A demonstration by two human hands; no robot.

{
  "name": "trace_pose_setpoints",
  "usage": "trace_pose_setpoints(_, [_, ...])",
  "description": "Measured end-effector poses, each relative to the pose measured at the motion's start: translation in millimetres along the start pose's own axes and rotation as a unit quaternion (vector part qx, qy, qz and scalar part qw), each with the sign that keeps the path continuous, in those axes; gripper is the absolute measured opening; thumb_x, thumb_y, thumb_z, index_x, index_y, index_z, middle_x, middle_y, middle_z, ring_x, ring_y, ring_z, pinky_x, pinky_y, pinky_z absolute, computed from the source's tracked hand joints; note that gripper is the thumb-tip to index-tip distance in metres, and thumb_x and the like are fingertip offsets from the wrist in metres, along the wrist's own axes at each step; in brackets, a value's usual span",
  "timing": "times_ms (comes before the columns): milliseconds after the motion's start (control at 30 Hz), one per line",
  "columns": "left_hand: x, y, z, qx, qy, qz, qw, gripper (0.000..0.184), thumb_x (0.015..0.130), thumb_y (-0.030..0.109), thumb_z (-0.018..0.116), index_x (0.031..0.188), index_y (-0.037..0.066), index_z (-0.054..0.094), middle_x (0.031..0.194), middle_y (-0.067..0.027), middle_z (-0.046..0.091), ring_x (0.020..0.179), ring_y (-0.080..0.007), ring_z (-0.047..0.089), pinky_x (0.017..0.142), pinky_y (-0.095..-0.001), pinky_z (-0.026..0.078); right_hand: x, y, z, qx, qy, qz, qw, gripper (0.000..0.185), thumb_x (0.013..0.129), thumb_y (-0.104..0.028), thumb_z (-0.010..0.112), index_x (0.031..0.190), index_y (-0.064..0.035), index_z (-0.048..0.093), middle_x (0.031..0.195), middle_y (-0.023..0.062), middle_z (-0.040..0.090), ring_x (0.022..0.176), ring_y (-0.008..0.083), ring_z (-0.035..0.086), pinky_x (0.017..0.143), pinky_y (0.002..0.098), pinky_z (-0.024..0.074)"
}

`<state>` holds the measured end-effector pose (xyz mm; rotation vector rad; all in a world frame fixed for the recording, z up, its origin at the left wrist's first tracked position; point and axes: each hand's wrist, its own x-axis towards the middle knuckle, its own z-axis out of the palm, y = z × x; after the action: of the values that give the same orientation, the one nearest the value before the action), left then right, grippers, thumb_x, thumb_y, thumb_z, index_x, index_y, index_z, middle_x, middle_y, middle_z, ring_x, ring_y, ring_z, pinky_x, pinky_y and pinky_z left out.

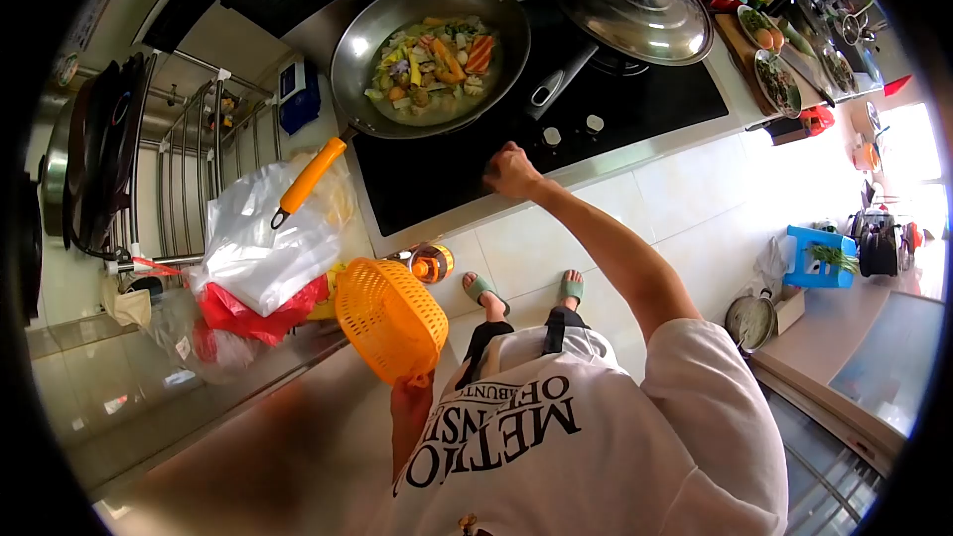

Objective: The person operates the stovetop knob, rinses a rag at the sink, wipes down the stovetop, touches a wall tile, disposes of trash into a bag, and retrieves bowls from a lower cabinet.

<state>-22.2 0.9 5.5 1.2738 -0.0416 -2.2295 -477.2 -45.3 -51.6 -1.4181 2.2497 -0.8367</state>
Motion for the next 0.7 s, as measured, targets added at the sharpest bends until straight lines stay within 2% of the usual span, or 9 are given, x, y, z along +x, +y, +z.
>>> trace_pose_setpoints(67, [1,4,0,-0.004,-0.006,-0.002,1.000,0.042,0.080,0.003,0.047,0.122,-0.002,0.041,0.115,-0.0160,0.051,0.106,-0.0280,0.053,0.092,-0.0349,0.046,4,-5,4,-0.086,-0.064,-0.048,0.993,0.030,0.064,-0.018,0.069,0.083,0.0042,0.064,0.090,0.0168,0.059,0.104,0.0296,0.044,0.088,0.0330,0.0393])
trace_pose_setpoints(167, [4,8,-6,-0.005,-0.007,-0.001,1.000,0.043,0.080,0.003,0.047,0.123,-0.002,0.040,0.116,-0.0164,0.050,0.106,-0.0282,0.053,0.093,-0.0355,0.045,5,-9,9,-0.154,-0.085,-0.037,0.984,0.031,0.062,-0.015,0.069,0.085,0.0041,0.063,0.095,0.0188,0.057,0.100,0.0301,0.045,0.089,0.0336,0.0385])
trace_pose_setpoints(267, [3,8,-3,-0.011,-0.013,0.006,1.000,0.044,0.081,0.003,0.046,0.124,-0.003,0.039,0.118,-0.0168,0.050,0.107,-0.0284,0.052,0.093,-0.0363,0.045,6,-11,5,-0.266,-0.115,-0.122,0.949,0.031,0.065,-0.018,0.068,0.087,0.0033,0.061,0.093,0.0151,0.056,0.102,0.0264,0.046,0.091,0.0317,0.0377])
trace_pose_setpoints(367, [5,6,-10,-0.008,-0.040,0.006,0.999,0.045,0.081,0.004,0.046,0.125,-0.003,0.038,0.121,-0.0171,0.049,0.109,-0.0289,0.052,0.095,-0.0378,0.043,11,5,20,-0.267,-0.091,-0.141,0.949,0.028,0.064,-0.005,0.063,0.091,0.0039,0.062,0.108,0.0192,0.054,0.103,0.0310,0.049,0.091,0.0338,0.0418])
trace_pose_setpoints(467, [8,6,-12,0.000,-0.034,0.004,0.999,0.045,0.081,0.004,0.046,0.125,-0.002,0.039,0.122,-0.0170,0.049,0.110,-0.0293,0.050,0.097,-0.0387,0.041,13,7,20,-0.267,-0.062,-0.146,0.951,0.027,0.064,-0.004,0.062,0.091,0.0031,0.062,0.107,0.0164,0.058,0.104,0.0309,0.052,0.089,0.0334,0.0436])
trace_pose_setpoints(567, [6,4,-9,-0.014,-0.042,0.015,0.999,0.045,0.080,0.004,0.046,0.125,-0.002,0.039,0.122,-0.0170,0.048,0.111,-0.0294,0.050,0.098,-0.0384,0.041,26,25,31,-0.296,-0.012,-0.201,0.934,0.028,0.062,-0.007,0.065,0.089,0.0012,0.063,0.097,0.0158,0.062,0.096,0.0307,0.059,0.083,0.0347,0.0478])
trace_pose_setpoints(633, [5,4,-12,-0.016,-0.025,0.011,1.000,0.046,0.080,0.004,0.046,0.125,-0.002,0.039,0.122,-0.0169,0.048,0.112,-0.0293,0.050,0.098,-0.0382,0.041,29,16,7,-0.125,-0.035,-0.036,0.991,0.028,0.061,-0.010,0.067,0.087,-0.0001,0.064,0.091,0.0167,0.063,0.090,0.0315,0.060,0.077,0.0363,0.0498])
trace_pose_setpoints(667, [4,4,-13,-0.017,-0.017,0.008,1.000,0.046,0.080,0.004,0.046,0.125,-0.002,0.039,0.122,-0.0168,0.048,0.112,-0.0292,0.049,0.098,-0.0381,0.041,28,11,-5,-0.037,-0.047,0.048,0.997,0.028,0.061,-0.012,0.067,0.086,-0.0008,0.064,0.088,0.0171,0.063,0.086,0.0319,0.061,0.074,0.0371,0.0508])
trace_pose_setpoints(700, [3,3,-13,-0.014,-0.015,0.014,1.000,0.047,0.080,0.004,0.047,0.125,-0.002,0.039,0.122,-0.0169,0.048,0.113,-0.0292,0.049,0.099,-0.0383,0.040,27,16,-5,0.027,0.068,0.019,0.997,0.026,0.061,-0.016,0.068,0.082,-0.0019,0.064,0.071,0.0172,0.062,0.067,0.0318,0.062,0.064,0.0366,0.0517])
